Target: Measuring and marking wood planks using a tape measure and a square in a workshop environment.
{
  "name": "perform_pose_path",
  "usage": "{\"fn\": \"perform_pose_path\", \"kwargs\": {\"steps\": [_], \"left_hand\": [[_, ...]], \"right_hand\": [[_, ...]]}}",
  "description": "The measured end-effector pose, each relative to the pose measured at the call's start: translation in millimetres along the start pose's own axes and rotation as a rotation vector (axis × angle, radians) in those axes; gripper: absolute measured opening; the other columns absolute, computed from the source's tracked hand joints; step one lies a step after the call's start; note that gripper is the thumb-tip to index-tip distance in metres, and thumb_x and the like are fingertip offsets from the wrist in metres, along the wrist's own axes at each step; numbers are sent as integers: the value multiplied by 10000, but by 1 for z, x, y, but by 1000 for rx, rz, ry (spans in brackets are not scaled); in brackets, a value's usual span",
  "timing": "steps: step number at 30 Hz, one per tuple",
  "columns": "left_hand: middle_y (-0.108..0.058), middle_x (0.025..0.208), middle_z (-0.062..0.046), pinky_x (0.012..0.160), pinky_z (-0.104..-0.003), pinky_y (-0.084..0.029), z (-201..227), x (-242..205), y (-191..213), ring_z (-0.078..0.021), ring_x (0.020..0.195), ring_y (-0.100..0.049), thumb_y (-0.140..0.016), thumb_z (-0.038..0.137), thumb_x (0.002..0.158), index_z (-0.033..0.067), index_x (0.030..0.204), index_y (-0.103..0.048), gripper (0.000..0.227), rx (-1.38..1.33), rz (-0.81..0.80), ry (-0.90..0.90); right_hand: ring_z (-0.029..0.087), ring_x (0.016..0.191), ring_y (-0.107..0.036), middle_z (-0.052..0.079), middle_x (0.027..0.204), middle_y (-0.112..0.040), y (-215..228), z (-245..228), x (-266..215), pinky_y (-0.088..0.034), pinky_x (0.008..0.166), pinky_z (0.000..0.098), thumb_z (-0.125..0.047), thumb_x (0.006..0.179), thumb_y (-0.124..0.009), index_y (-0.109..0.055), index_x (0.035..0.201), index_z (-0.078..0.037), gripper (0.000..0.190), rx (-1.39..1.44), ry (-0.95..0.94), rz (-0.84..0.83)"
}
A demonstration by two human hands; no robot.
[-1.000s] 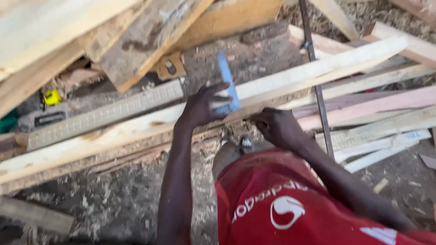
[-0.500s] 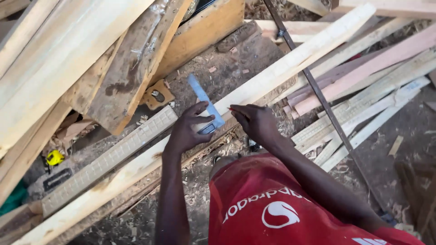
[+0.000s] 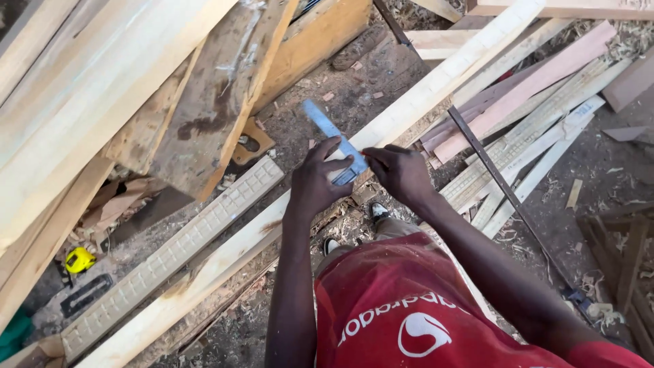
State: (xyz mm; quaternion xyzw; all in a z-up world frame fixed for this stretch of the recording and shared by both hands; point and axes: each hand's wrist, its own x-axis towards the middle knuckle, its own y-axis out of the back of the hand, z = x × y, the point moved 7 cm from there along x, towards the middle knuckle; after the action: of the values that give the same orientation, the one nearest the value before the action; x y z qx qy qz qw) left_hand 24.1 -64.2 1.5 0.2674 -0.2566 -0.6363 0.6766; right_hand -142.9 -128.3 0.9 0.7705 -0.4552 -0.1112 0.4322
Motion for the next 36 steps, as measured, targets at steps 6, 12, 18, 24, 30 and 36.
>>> {"fn": "perform_pose_path", "kwargs": {"steps": [6, 12, 18, 24, 30, 36], "left_hand": [[-550, 1503, 40, 980, -551, -582, -8, 5, -11, -288, 1295, -605, -817, 364, 694, 353, 1188, -776, 496, 7, 12, -48], [-542, 1509, 51, 982, -580, -570, -12, 4, -17, -292, 1344, -569, -817, 375, 690, 354, 1175, -783, 486, 17, -16, -22], [-533, 1506, 65, 979, -585, -576, -10, 2, -17, -286, 1332, -573, -820, 372, 671, 331, 1151, -790, 482, 10, -28, -3], [-523, 1515, 73, 980, -574, -578, 3, 0, -7, -272, 1310, -584, -808, 372, 694, 334, 1186, -776, 495, 20, -52, 3], [-552, 1502, 138, 960, -576, -589, -13, -32, 21, -249, 1276, -616, -823, 397, 650, 388, 1177, -772, 530, 69, -9, 60], [-537, 1530, 117, 953, -600, -588, -12, -41, 25, -266, 1279, -614, -781, 383, 707, 367, 1223, -752, 517, 102, 15, 46]], "right_hand": [[400, 725, -710, 98, 814, -743, -3, 0, 25, -579, 610, 456, -209, 965, -701, -806, 1109, -205, 179, -125, 87, -5], [466, 747, -692, 171, 828, -734, -6, -4, 41, -556, 617, 542, -178, 947, -679, -798, 1127, -154, 217, -96, 154, -74], [402, 772, -714, 137, 778, -700, 4, -7, 23, -587, 631, 525, -188, 1001, -574, -773, 1035, -178, 202, -328, 276, -219], [339, 727, -730, 90, 723, -698, 24, -7, -6, -603, 609, 485, -243, 863, -604, -757, 825, -156, 180, -530, 290, -416], [337, 788, -720, 74, 804, -724, 33, -32, 4, -583, 628, 458, -247, 955, -680, -791, 1057, -207, 156, -281, 140, -87], [339, 784, -726, 69, 827, -747, 2, -32, 12, -587, 635, 452, -223, 950, -701, -796, 1091, -195, 173, -134, 144, -32]]}}
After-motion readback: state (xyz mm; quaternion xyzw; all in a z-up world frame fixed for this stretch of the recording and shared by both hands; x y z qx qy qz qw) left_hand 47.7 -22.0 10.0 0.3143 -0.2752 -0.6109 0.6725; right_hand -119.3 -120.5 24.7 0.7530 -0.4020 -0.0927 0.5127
